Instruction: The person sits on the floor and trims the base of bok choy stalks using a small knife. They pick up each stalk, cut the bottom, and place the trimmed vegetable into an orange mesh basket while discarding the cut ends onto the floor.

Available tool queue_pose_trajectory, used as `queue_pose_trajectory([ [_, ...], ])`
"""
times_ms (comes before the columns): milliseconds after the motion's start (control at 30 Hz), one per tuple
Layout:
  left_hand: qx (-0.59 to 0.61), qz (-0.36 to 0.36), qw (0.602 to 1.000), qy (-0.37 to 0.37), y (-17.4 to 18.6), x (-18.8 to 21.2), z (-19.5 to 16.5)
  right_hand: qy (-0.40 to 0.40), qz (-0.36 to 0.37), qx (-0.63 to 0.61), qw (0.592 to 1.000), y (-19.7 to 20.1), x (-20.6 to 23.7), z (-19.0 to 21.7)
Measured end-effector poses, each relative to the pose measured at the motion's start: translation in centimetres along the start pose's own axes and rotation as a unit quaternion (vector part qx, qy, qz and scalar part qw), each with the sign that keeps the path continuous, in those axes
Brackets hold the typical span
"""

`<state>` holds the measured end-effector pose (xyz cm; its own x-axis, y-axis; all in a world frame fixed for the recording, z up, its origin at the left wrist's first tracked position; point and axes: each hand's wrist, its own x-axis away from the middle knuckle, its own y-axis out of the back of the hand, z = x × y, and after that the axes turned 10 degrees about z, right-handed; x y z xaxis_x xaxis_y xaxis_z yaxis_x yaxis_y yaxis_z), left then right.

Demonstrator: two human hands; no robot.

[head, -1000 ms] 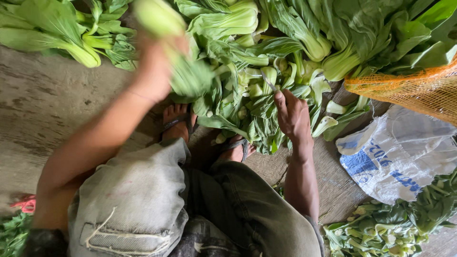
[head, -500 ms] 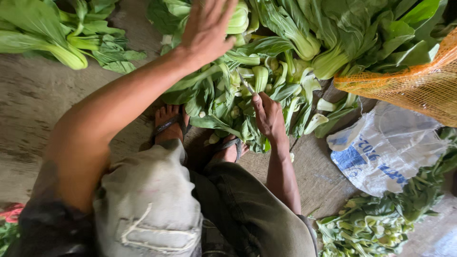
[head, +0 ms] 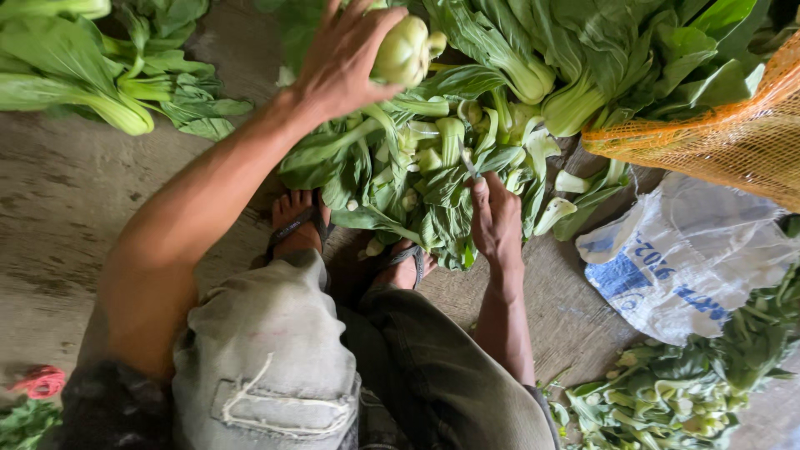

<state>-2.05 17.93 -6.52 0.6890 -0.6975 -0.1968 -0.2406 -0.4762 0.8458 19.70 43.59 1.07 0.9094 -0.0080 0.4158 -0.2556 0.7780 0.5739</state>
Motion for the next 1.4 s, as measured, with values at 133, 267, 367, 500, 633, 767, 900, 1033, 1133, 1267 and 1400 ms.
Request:
queue_pose_trajectory([
  [133,0.297,-0.034,0.952,-0.057,4.1,3.1,-5.0,0.066,-0.037,-0.029,0.997,1.0,0.4,2.8],
  [267,0.569,0.016,0.822,0.003,6.6,4.6,-9.0,0.170,-0.081,0.014,0.982,2.1,1.3,6.2],
  [367,0.731,0.051,0.678,0.056,6.7,4.7,-10.5,0.218,-0.079,0.054,0.971,2.8,2.3,8.3],
  [500,0.722,0.114,0.679,0.075,5.6,4.7,-11.5,0.216,-0.044,0.112,0.969,3.4,3.0,10.0],
  [633,0.634,0.143,0.757,0.072,5.0,5.4,-12.0,0.195,-0.022,0.143,0.970,3.5,2.9,10.5],
  [767,0.579,0.157,0.798,0.062,4.9,5.9,-12.1,0.188,-0.011,0.170,0.967,3.7,2.6,10.7],
  [900,0.602,0.171,0.778,0.059,4.9,6.3,-11.9,0.194,0.016,0.183,0.964,3.9,2.4,10.8],
  [1033,0.651,0.241,0.717,0.063,5.1,6.8,-11.7,0.218,0.041,0.203,0.954,4.3,2.1,10.8],
  [1133,0.720,0.264,0.636,0.085,5.6,7.1,-11.9,0.217,0.053,0.231,0.947,4.9,2.0,10.9],
  [1267,0.718,0.294,0.625,0.086,6.5,6.8,-11.9,0.236,0.069,0.273,0.930,5.4,2.0,11.0],
  [1400,0.657,0.314,0.683,0.052,7.2,6.3,-11.9,0.246,0.087,0.291,0.921,5.6,1.7,11.3],
])
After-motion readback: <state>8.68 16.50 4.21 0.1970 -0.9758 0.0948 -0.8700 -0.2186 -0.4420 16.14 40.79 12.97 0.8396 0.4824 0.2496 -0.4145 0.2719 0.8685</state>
